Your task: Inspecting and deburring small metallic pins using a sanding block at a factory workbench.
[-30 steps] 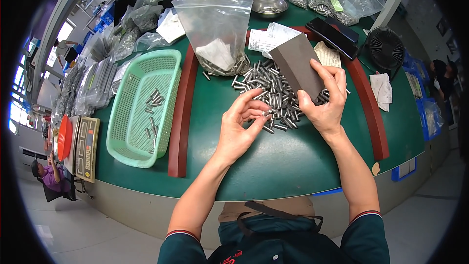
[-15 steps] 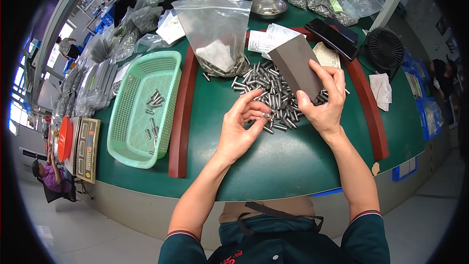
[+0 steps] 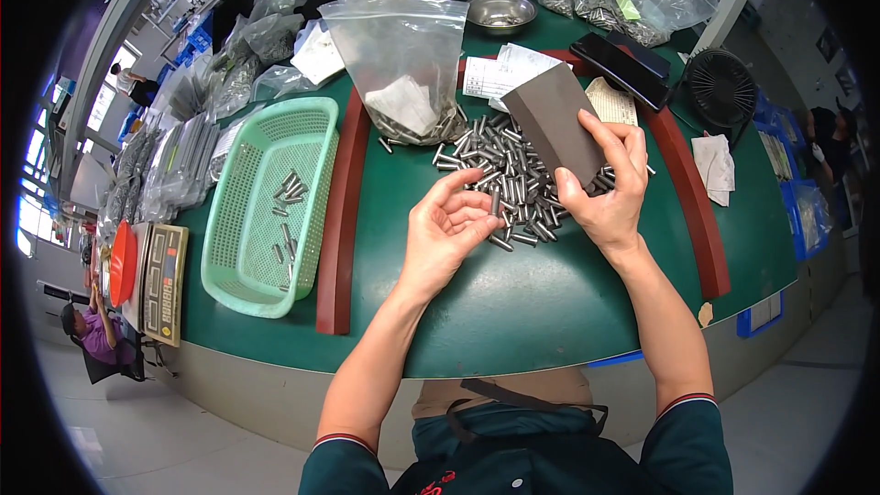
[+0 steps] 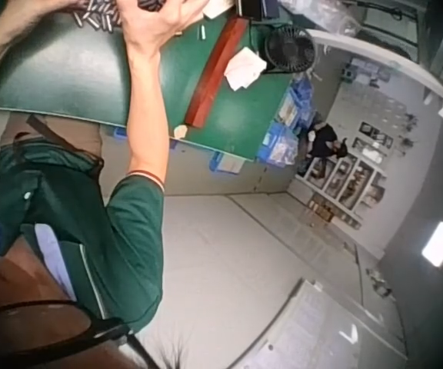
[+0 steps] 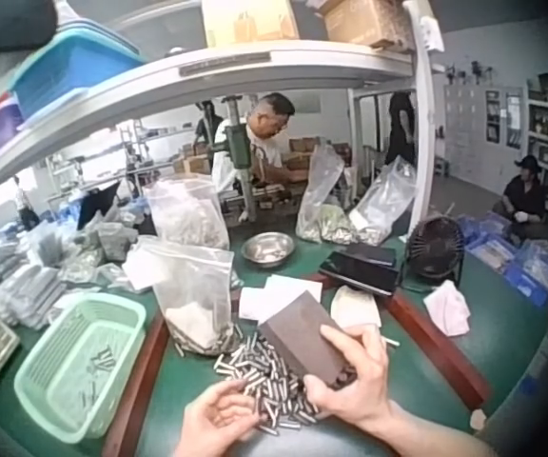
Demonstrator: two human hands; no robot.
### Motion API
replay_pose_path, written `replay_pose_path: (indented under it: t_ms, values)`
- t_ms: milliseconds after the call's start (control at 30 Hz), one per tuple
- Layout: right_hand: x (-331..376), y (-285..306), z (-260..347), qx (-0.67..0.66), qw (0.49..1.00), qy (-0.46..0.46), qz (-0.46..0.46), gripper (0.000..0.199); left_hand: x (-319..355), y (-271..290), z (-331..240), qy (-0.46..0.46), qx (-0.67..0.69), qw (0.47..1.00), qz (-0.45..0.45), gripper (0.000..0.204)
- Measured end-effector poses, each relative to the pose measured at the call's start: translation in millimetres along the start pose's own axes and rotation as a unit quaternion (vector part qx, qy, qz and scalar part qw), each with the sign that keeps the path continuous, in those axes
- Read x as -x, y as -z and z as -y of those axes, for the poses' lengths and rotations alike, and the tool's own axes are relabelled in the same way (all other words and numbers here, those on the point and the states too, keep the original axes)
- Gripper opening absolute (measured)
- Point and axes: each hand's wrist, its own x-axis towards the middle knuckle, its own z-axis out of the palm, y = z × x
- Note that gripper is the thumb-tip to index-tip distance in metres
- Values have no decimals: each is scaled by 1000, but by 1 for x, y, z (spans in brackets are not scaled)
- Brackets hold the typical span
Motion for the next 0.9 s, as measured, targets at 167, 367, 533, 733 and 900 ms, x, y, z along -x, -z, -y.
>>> replay_pose_path:
  t_ms: [167,367,533,733,900]
  values:
    - [-1,1,0,-1,1000,-1,-1,60,0,0,0,2,6,1000,-2,50]
    - [0,0,-1,0,1000,1,-2,60,-1,2,6,-12,-5,1000,3,48]
    - [-2,1,-1,-4,1000,-1,-1,60,0,0,3,-17,-25,1000,4,44]
    - [-1,1,-1,-1,1000,1,1,61,0,2,4,4,-19,1000,7,33]
    - [-1,2,-1,0,1000,2,0,61,-2,10,3,70,95,993,19,28]
